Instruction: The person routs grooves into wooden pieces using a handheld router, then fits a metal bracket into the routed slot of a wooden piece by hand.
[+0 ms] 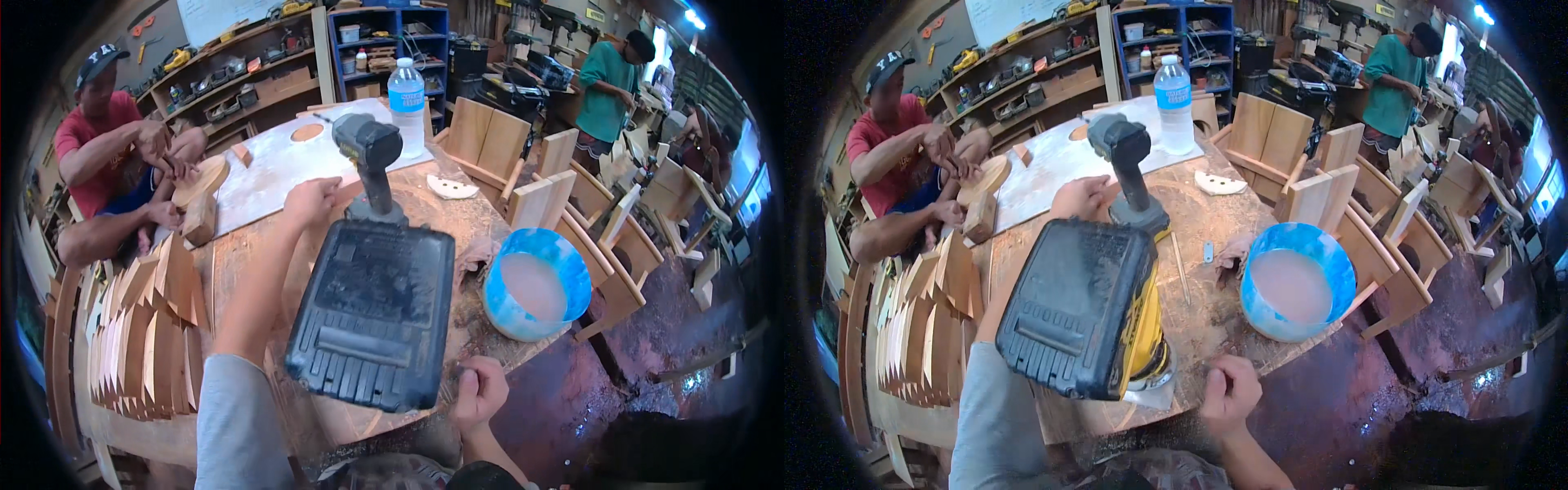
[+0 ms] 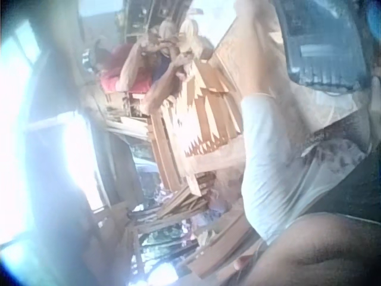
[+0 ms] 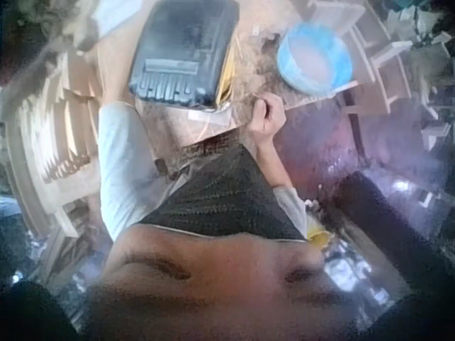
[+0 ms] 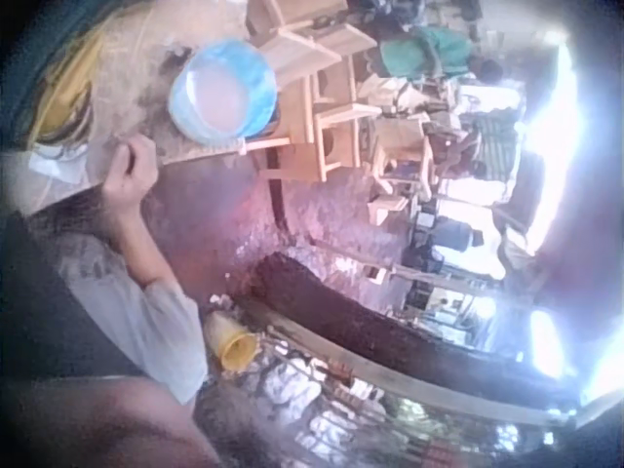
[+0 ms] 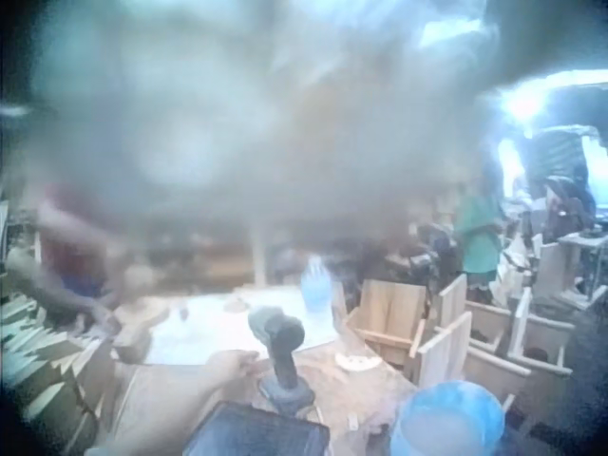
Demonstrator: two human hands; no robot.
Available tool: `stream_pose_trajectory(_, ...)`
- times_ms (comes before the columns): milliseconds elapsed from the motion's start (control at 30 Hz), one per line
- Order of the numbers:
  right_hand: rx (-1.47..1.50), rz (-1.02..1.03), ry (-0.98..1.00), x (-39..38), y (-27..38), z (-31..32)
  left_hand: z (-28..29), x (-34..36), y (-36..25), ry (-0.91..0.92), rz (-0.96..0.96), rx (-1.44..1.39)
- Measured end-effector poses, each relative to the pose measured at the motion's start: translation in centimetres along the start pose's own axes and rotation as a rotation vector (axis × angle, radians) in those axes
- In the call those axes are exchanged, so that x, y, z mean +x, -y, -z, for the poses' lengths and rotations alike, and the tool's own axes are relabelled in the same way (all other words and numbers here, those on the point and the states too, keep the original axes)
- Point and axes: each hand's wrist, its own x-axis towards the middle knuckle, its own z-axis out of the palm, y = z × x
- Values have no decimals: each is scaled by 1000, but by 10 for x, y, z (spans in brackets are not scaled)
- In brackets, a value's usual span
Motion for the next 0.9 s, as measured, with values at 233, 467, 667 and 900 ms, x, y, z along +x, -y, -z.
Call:
stream_pose_trajectory(233, 57, -191, 63, -4, -11, -2, -9, -11, 25, 12, -129, 135)
stream_pose_trajectory(467, 83, -243, -61, -10, -8, -11, 4, -29, 26, 41, -39, 328)
stream_pose_trajectory(667, 496, -440, 28, 46, -11, -13, 86, -76, -31, 27, -6, 14)
stream_pose_trajectory(900, 1238, -643, 285, 102, -47, -90, 46, -98, -64, 194, -50, -830)
